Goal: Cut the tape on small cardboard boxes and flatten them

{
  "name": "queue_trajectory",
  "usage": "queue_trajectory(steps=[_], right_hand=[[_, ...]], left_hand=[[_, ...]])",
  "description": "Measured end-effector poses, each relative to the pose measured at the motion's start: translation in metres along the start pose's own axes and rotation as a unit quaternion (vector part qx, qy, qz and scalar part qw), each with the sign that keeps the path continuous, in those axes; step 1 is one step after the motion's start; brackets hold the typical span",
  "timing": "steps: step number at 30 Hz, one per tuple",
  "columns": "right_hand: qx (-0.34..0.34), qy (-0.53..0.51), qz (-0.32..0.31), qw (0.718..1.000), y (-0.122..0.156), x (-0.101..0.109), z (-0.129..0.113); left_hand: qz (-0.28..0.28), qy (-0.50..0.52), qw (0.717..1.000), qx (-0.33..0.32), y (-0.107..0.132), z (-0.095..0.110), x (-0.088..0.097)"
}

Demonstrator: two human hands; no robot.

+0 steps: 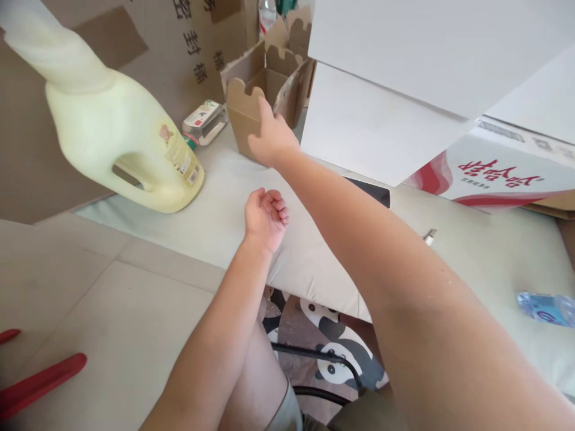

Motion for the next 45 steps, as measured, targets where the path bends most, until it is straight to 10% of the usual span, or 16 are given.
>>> queue_trajectory(steps=[8, 16, 20, 23, 26, 30, 45], right_hand=[[-0.009, -0.088, 0.081, 0.993, 0.014, -0.007, 0.048], [0.075, -0.2, 0.198, 0.957, 0.175, 0.055, 0.116], [0.003, -0.251, 0.357, 0.9, 0.254, 0.087, 0.143], [-0.091, -0.307, 0.394, 0.861, 0.286, 0.077, 0.168], [-0.129, -0.352, 0.402, 0.835, 0.3, 0.065, 0.186], [-0.133, -0.395, 0.358, 0.836, 0.308, 0.064, 0.197], [-0.096, -0.418, 0.351, 0.832, 0.313, 0.054, 0.201]], left_hand=[[0.069, 0.066, 0.989, -0.109, 0.004, 0.007, 0.009], [0.143, 0.083, 0.933, -0.321, 0.008, 0.029, 0.03], [0.061, -0.086, 0.869, -0.483, 0.01, 0.009, 0.019], [-0.106, -0.266, 0.796, -0.533, 0.017, -0.023, -0.003], [-0.189, -0.377, 0.755, -0.502, 0.021, -0.046, -0.014], [-0.168, -0.394, 0.743, -0.515, 0.021, -0.05, -0.02], [-0.101, -0.352, 0.783, -0.503, 0.013, -0.06, -0.033]])
Point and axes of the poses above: each hand's wrist, its own y-axis away from the middle knuckle, its own x-axis out of the back of the hand, z = x × y, the point moved 4 cm from there along -y, towards the middle knuckle, and after that the axes turned 3 degrees about x, right-handed, at the moved point
